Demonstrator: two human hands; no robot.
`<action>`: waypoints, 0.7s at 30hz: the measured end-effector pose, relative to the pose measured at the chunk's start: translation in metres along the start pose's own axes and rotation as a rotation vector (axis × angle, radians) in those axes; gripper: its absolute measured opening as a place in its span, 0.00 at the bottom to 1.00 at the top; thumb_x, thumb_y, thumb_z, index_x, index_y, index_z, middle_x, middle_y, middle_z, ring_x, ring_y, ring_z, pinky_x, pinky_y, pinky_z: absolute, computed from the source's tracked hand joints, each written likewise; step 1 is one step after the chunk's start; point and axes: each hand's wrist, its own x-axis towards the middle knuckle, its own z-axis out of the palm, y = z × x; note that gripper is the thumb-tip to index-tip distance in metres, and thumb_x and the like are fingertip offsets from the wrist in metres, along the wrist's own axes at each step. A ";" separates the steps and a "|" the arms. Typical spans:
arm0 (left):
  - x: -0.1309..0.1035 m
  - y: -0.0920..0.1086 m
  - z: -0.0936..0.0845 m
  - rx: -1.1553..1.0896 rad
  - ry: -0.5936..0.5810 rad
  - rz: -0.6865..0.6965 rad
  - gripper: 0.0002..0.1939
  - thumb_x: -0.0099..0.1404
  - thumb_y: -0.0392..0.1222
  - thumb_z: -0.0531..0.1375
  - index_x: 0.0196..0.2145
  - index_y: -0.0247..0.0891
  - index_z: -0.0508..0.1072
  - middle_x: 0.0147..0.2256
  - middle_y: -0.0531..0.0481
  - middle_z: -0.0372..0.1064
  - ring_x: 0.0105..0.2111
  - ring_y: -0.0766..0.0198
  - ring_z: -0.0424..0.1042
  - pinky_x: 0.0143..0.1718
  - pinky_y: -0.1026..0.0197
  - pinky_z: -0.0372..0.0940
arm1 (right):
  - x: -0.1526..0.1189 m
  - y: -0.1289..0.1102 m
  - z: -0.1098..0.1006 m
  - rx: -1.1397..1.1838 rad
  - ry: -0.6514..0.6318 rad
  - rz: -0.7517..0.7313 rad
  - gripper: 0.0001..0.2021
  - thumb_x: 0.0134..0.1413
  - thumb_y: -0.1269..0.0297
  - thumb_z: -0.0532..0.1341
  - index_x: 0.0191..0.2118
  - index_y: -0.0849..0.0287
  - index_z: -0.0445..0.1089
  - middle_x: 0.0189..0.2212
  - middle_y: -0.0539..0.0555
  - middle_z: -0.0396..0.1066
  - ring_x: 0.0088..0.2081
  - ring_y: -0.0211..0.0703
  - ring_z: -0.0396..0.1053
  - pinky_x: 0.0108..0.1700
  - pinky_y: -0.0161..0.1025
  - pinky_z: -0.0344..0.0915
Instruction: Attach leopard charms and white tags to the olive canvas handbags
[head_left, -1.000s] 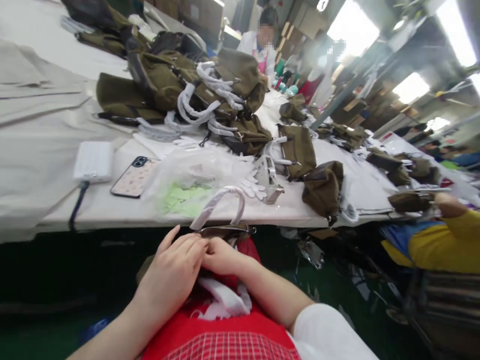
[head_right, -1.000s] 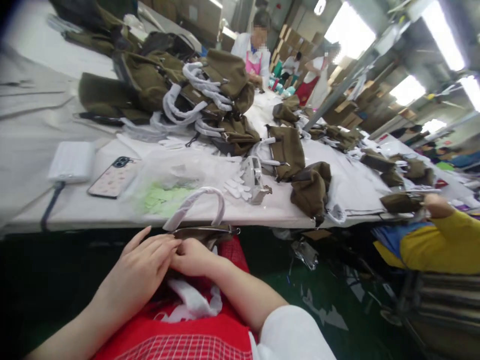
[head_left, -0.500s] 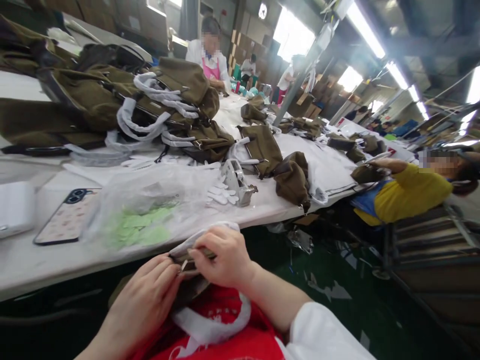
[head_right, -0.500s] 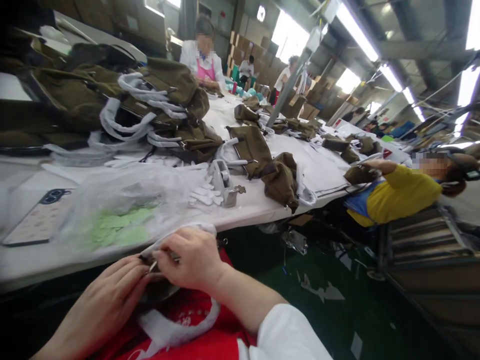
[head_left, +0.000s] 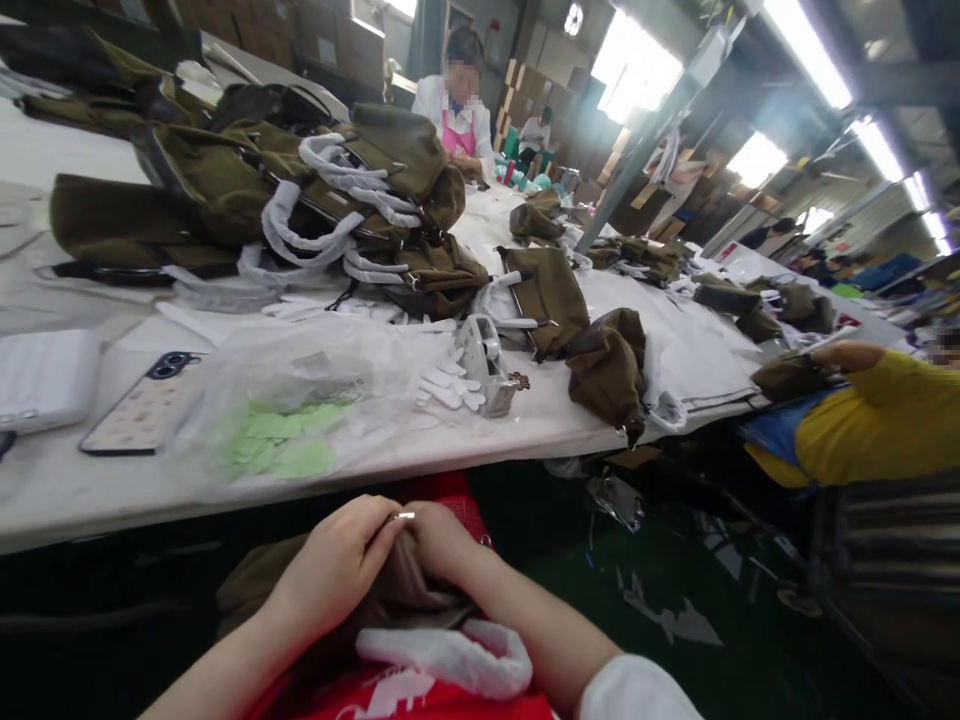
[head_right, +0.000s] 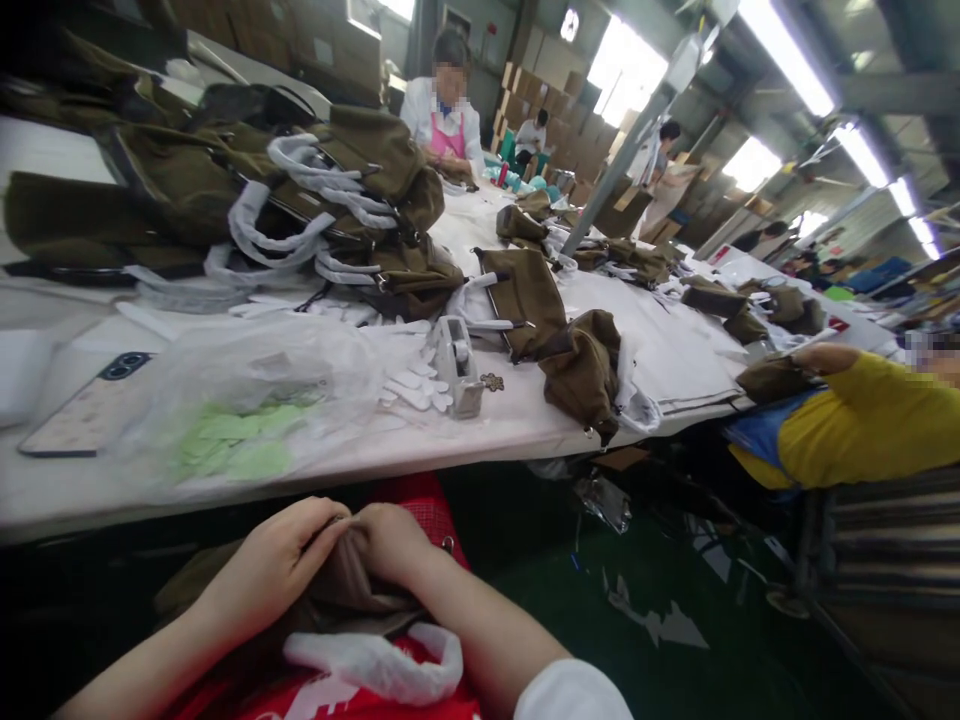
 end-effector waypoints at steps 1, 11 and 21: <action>0.004 0.001 0.003 -0.002 0.000 -0.006 0.17 0.69 0.50 0.50 0.34 0.41 0.75 0.34 0.47 0.76 0.35 0.58 0.75 0.40 0.58 0.69 | -0.003 0.002 -0.010 -0.036 0.094 -0.020 0.06 0.58 0.68 0.60 0.33 0.56 0.75 0.35 0.53 0.77 0.38 0.43 0.71 0.42 0.36 0.64; 0.042 0.012 0.017 -0.067 -0.030 -0.058 0.20 0.71 0.49 0.47 0.32 0.40 0.75 0.32 0.49 0.76 0.34 0.60 0.74 0.40 0.59 0.69 | 0.007 0.066 -0.130 -0.315 0.670 0.167 0.14 0.55 0.69 0.59 0.48 0.61 0.74 0.42 0.59 0.70 0.38 0.44 0.69 0.48 0.41 0.64; 0.113 -0.004 0.045 0.200 -0.284 -0.001 0.15 0.68 0.41 0.51 0.31 0.37 0.76 0.68 0.42 0.48 0.68 0.50 0.46 0.68 0.45 0.43 | 0.016 0.083 -0.142 -0.244 0.585 0.092 0.07 0.56 0.68 0.61 0.37 0.59 0.77 0.36 0.56 0.72 0.39 0.44 0.70 0.47 0.39 0.65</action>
